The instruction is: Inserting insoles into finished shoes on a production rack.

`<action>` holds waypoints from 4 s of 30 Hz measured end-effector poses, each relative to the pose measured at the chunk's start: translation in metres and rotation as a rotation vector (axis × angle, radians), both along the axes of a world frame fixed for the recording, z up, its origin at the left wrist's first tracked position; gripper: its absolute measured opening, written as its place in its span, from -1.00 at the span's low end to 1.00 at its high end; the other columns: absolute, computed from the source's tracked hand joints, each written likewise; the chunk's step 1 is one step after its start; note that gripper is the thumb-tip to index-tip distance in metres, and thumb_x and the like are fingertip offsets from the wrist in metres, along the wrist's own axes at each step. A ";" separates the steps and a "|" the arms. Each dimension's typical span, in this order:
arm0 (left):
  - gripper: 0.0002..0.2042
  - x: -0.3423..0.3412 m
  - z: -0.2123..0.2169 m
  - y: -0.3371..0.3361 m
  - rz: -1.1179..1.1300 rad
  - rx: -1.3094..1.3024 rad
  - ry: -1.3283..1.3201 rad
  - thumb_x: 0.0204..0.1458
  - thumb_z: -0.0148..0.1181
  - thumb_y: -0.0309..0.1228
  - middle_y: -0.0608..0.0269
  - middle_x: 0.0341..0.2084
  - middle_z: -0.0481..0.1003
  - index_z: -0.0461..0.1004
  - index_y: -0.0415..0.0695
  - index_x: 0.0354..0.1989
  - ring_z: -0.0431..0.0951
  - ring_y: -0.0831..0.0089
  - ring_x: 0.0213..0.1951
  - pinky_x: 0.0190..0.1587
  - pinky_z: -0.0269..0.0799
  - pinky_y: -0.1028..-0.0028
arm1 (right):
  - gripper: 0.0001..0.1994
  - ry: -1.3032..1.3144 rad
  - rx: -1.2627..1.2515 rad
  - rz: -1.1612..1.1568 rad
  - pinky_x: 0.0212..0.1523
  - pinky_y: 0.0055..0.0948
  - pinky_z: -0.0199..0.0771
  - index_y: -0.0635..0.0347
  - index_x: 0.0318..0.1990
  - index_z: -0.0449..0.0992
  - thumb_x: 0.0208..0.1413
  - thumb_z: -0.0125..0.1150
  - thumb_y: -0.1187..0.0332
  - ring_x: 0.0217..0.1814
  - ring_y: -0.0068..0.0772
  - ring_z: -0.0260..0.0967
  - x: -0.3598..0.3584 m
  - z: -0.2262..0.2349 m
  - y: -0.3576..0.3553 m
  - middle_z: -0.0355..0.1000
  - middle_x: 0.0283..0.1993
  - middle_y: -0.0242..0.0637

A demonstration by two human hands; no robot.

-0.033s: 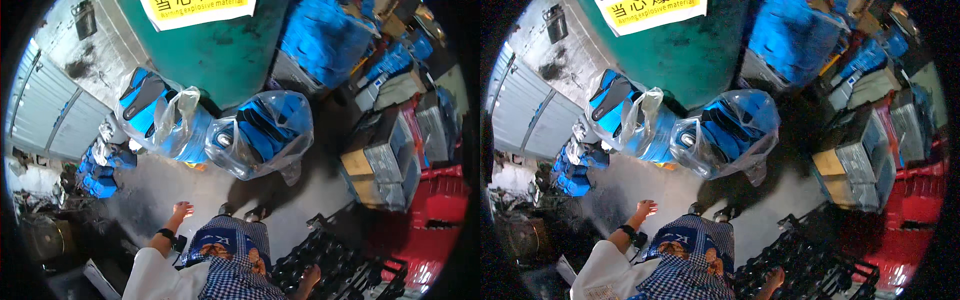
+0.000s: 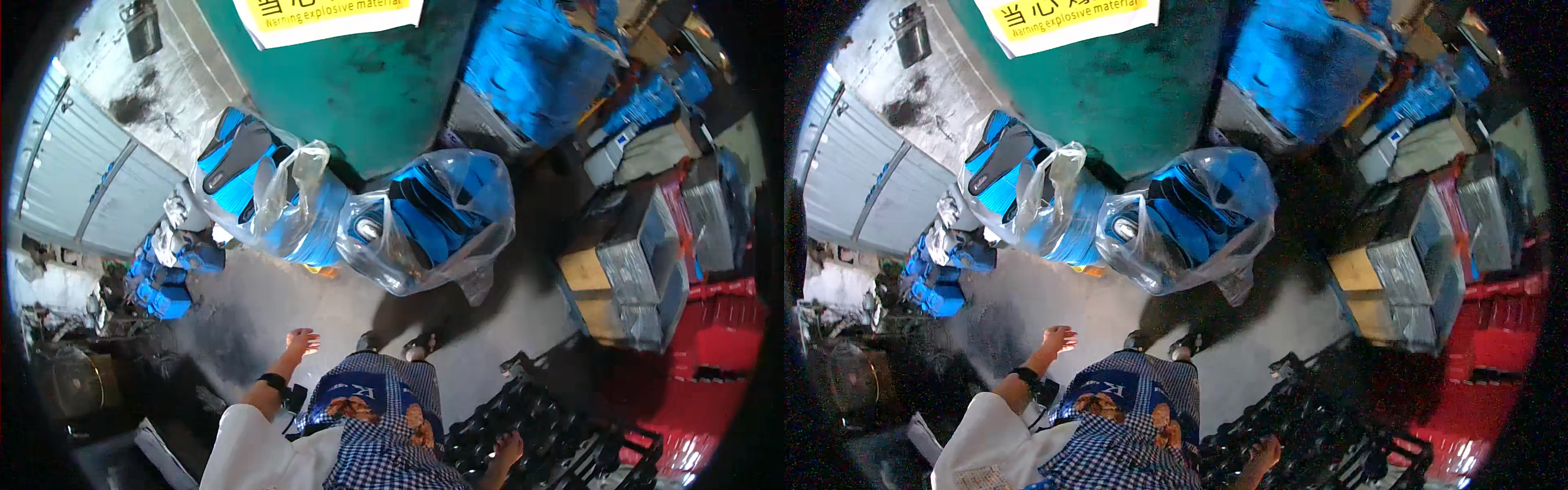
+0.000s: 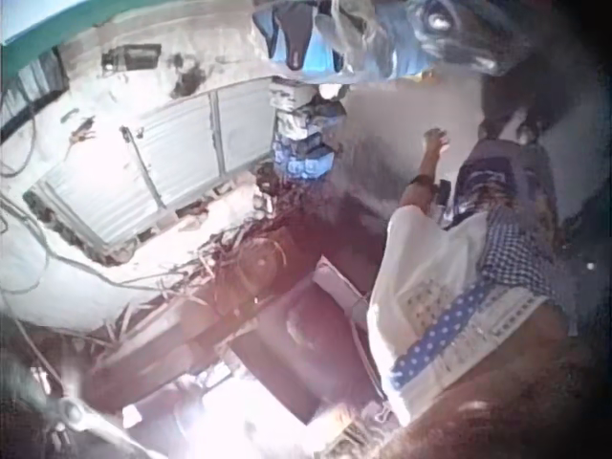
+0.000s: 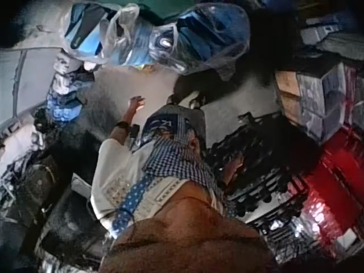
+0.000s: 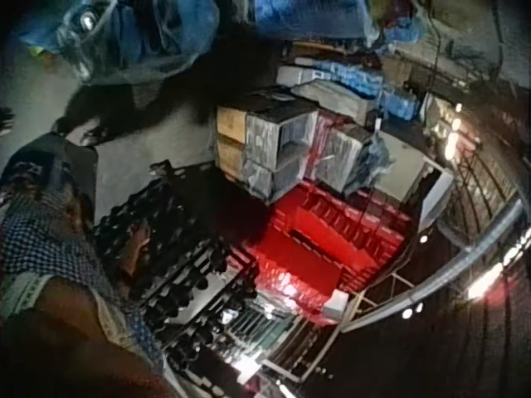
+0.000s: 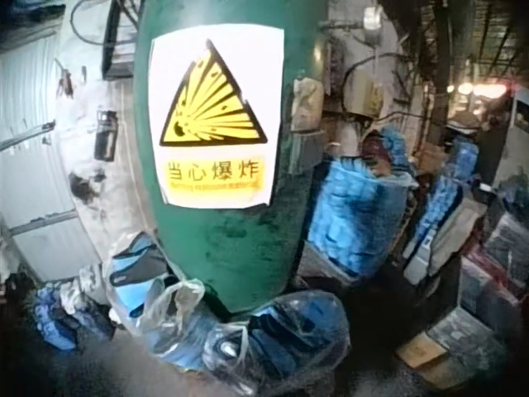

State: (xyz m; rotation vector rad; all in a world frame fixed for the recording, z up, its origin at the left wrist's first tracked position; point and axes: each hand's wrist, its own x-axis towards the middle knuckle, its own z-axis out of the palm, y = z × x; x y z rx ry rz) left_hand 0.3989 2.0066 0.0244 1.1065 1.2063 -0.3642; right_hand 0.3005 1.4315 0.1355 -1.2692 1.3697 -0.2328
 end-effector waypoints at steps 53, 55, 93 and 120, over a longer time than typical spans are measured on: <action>-0.66 0.049 0.076 0.233 0.442 0.171 -0.350 0.09 -0.19 -0.26 0.05 -0.29 0.47 0.28 -0.25 -0.07 0.53 0.32 -0.38 -0.35 0.47 0.45 | -0.80 0.186 -0.006 1.515 -0.68 -0.62 0.26 0.26 -0.21 0.37 0.09 -0.02 0.33 -0.64 -0.54 0.34 0.279 0.001 0.369 0.42 -0.50 -0.22; -0.65 0.068 0.082 0.234 0.390 0.207 -0.351 0.10 -0.20 -0.24 0.05 -0.30 0.48 0.28 -0.25 -0.08 0.53 0.32 -0.39 -0.36 0.47 0.45 | -0.80 0.147 0.027 1.506 -0.68 -0.60 0.26 0.26 -0.22 0.38 0.09 -0.02 0.32 -0.64 -0.54 0.33 0.293 0.003 0.387 0.42 -0.50 -0.23; -0.11 0.363 0.104 0.414 -0.956 0.992 -0.371 -0.30 0.16 0.13 -0.18 -0.10 0.30 0.09 -0.35 0.09 0.31 -0.03 -0.04 0.01 0.22 0.21 | -0.41 -0.003 -0.428 1.386 -0.49 -0.45 0.40 0.38 0.04 0.17 -0.14 0.26 0.31 -0.51 -0.39 0.39 0.464 -0.063 0.737 0.28 -0.07 0.00; -0.21 0.328 0.182 0.439 -0.486 0.265 -0.487 -0.31 0.32 -0.19 -0.05 -0.16 0.36 0.10 -0.45 0.04 0.42 0.29 -0.15 -0.12 0.34 0.45 | -0.94 -0.505 0.112 0.497 -0.76 -0.70 -0.19 0.19 -0.48 0.40 -0.02 0.14 0.49 -0.78 -0.79 -0.10 0.439 0.099 0.680 0.16 -0.67 -0.56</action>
